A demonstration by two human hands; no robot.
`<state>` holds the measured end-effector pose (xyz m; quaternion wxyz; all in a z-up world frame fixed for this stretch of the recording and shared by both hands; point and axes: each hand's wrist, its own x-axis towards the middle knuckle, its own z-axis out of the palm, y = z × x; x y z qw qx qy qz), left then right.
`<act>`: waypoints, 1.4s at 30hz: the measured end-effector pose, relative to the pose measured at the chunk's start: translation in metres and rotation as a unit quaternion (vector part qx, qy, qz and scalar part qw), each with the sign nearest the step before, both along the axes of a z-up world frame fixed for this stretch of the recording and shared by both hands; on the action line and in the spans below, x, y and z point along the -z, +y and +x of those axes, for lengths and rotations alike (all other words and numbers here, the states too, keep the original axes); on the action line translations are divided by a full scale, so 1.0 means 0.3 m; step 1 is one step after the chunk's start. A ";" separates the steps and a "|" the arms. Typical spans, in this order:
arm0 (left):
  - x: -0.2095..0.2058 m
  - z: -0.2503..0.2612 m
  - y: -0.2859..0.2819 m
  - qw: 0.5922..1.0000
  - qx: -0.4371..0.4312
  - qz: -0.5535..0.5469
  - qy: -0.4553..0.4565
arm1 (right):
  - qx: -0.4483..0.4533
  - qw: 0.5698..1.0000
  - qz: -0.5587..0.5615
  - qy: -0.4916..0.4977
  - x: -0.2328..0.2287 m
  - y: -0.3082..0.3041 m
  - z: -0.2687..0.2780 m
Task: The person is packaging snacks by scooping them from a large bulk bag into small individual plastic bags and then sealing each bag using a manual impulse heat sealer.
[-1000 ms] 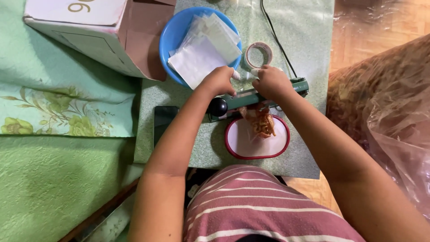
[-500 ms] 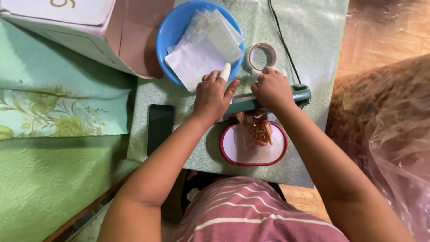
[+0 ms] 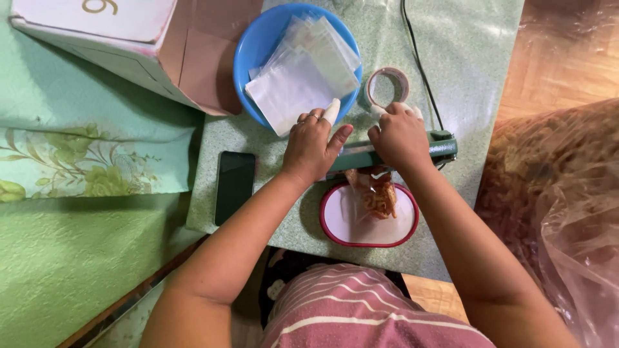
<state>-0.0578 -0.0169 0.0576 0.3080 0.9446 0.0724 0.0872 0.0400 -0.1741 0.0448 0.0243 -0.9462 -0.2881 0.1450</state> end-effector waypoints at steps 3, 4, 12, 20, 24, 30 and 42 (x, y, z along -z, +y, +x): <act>-0.010 -0.001 0.001 1.000 0.006 0.000 0.005 | -0.008 0.999 0.032 -0.032 -0.044 0.008 -0.018; -0.007 0.002 0.000 1.000 0.005 0.003 -0.002 | -0.009 0.999 0.035 -0.040 -0.035 0.005 -0.015; 0.011 -0.014 -0.011 0.999 -0.007 0.048 -0.016 | 0.049 0.986 0.148 -0.058 -0.117 -0.006 -0.094; -0.035 -0.066 -0.036 0.997 -0.011 0.052 -0.060 | 0.063 0.852 0.507 -0.115 -0.142 -0.117 -0.189; -0.130 -0.054 -0.057 0.995 0.000 0.009 -0.102 | 0.142 0.778 0.609 -0.063 -0.145 -0.267 -0.310; -0.314 -0.111 -0.094 0.951 -0.003 -0.171 -0.257 | 0.212 0.794 0.570 0.024 -0.039 -0.389 -0.452; 0.269 -0.367 -0.334 0.798 -0.131 -0.580 0.100 | 0.228 0.888 0.385 0.111 -0.025 -0.269 -0.528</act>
